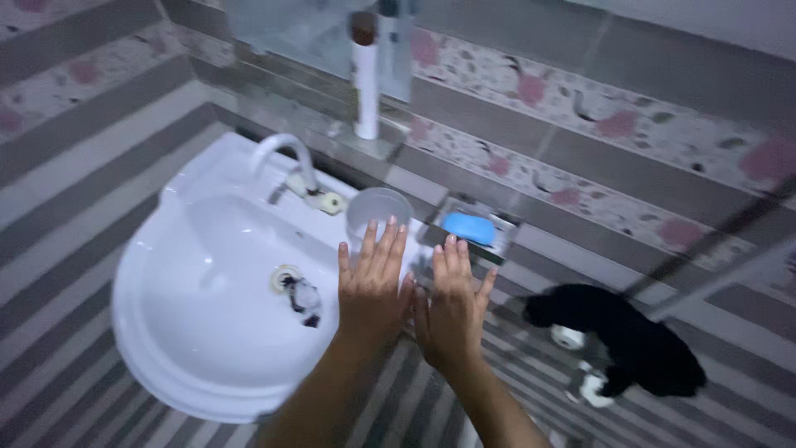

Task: The person washes their hands under running water in a sink. They use a plastic cup to scoop water and pour it over their hands repeatedly. The person then dries their hands with a dark cloth.

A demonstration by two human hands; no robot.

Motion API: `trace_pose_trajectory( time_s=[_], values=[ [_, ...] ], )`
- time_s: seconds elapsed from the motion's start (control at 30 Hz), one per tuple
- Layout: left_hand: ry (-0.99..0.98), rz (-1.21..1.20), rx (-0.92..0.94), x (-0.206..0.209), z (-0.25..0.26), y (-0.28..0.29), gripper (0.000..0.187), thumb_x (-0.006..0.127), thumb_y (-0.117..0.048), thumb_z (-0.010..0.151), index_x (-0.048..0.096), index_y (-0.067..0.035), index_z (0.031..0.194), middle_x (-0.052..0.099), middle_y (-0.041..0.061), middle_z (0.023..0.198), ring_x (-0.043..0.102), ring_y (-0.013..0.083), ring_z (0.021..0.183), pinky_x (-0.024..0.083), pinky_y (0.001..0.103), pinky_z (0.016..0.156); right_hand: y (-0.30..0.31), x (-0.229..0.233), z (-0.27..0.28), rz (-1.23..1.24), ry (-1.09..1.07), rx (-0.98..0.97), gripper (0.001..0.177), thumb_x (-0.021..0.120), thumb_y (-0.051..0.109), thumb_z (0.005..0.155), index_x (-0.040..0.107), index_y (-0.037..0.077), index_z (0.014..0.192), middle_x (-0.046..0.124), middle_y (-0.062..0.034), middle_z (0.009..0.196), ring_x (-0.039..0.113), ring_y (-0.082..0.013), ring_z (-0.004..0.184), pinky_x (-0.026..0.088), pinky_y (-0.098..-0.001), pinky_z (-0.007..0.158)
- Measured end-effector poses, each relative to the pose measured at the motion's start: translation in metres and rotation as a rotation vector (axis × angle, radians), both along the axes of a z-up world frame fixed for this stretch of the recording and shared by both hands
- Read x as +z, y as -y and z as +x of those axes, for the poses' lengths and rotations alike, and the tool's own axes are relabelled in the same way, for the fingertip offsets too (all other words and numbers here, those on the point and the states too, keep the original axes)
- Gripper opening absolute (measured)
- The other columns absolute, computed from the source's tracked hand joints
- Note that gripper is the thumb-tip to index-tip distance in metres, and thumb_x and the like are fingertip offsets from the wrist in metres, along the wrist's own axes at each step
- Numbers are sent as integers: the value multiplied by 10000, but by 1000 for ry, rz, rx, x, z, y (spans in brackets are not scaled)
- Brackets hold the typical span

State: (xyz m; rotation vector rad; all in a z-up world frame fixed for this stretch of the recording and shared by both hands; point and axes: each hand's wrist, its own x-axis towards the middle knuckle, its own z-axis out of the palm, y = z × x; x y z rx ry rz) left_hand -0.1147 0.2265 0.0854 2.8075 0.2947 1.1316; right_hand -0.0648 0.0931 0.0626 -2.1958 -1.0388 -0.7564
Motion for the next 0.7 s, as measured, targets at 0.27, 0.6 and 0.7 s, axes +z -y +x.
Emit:
trace_pose_trajectory(
  time_s=[0.27, 0.6, 0.7],
  values=[
    [120, 155, 123, 19, -25, -104, 610, 588, -291, 943, 522, -62, 1504, 482, 85, 1594, 361, 268, 1540, 167, 609, 1231, -111, 35, -15, -58, -80, 39, 681, 599, 206, 887, 410, -63, 1483, 343, -272, 1597, 272, -398, 1526, 26, -753, 1165],
    [117, 158, -8, 51, -29, -183, 622, 616, -253, 917, 535, -49, 1498, 507, 98, 1580, 387, 272, 1517, 122, 557, 1254, -194, 58, -18, 1, -35, -48, 687, 645, 191, 893, 394, -31, 1493, 338, -263, 1609, 274, -396, 1529, 29, -746, 1172],
    [100, 115, -47, 59, -14, -192, 639, 595, -253, 897, 529, -49, 1499, 494, 113, 1590, 380, 289, 1521, 112, 567, 1254, -205, 66, -8, 34, -51, -67, 698, 645, 196, 897, 384, -13, 1510, 339, -248, 1626, 276, -392, 1543, 26, -732, 1185]
  ],
)
